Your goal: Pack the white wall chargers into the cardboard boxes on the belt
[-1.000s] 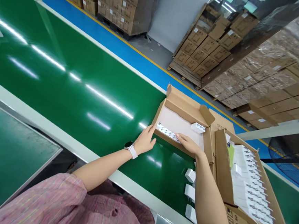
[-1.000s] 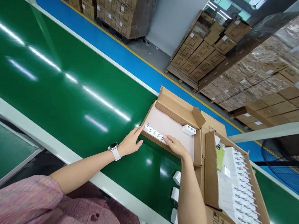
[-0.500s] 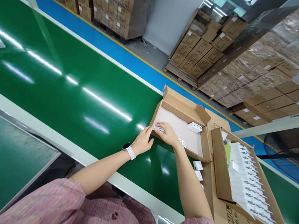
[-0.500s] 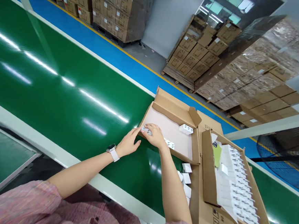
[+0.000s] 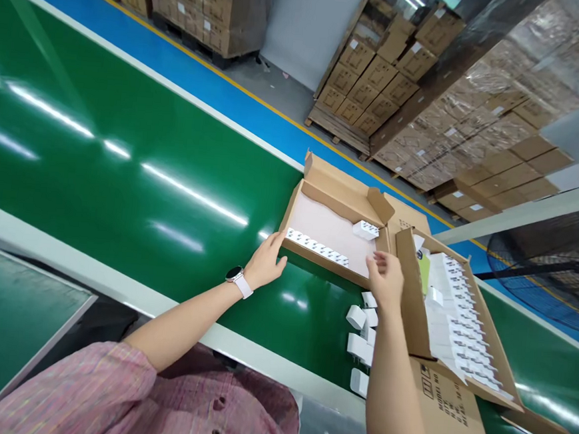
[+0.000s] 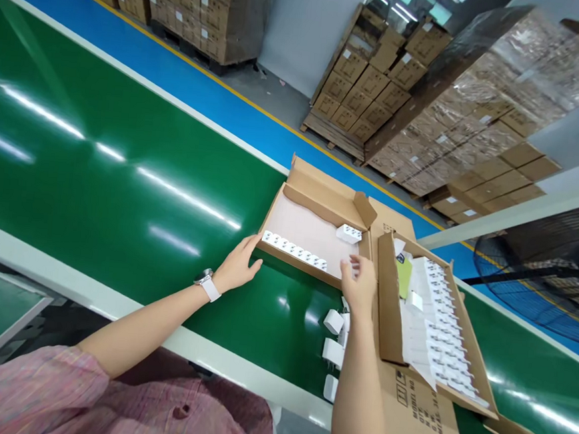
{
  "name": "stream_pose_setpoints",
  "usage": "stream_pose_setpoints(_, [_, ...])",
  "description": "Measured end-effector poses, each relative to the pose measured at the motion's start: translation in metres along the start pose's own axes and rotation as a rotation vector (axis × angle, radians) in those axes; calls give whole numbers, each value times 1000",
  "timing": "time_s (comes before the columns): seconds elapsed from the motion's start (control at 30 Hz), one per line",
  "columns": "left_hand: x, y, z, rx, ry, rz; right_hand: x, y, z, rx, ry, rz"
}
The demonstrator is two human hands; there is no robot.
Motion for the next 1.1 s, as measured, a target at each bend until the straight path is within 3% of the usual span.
stream_pose_setpoints(0.03, [0, 0, -1, -16, 0, -10, 14, 4, -10, 63, -37, -16])
stream_pose_setpoints(0.1, [2, 0, -7, -54, -14, -51, 48, 3, -22, 264, -80, 119])
stream_pose_setpoints(0.2, [7, -1, -18, -83, -77, -96, 99, -17, -18, 515, -235, 279])
stream_pose_setpoints(0.33, [18, -7, -29, -20, -130, 9, 133, -43, 10, 550, -369, 160])
stream_pose_setpoints(0.43, [28, -14, -28, 79, -57, 220, 139, -48, 33, 297, -211, 29])
stream_pose_setpoints(0.53, [37, -22, -24, 123, 5, 459, 146, -47, 56, -72, 107, 37])
stream_pose_setpoints(0.63, [43, -25, -23, 48, -18, 629, 159, -41, 61, -64, 255, 82])
stream_pose_setpoints(0.7, [43, -25, -23, -22, -30, 671, 168, -34, 45, 138, 117, 75])
stream_pose_setpoints(0.8, [40, -21, -25, -91, -15, 633, 184, -29, 14, 461, -193, 101])
stream_pose_setpoints(0.87, [37, -18, -26, -130, -5, 608, 194, -33, 1, 582, -308, 125])
stream_pose_setpoints(1.0, [33, -17, -27, -213, 4, 615, 206, -51, 8, 596, -373, -29])
stream_pose_setpoints(1.1, [32, -17, -27, -254, -6, 618, 207, -59, 24, 391, -278, -150])
Point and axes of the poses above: each hand's wrist, its own x-axis away from the middle knuckle, its own y-axis out of the back of the hand, z = x × y, the point moved 1 cm from there along -x, towards the middle knuckle, and after that the axes turned 13 degrees about x, right-handed, at the moved point
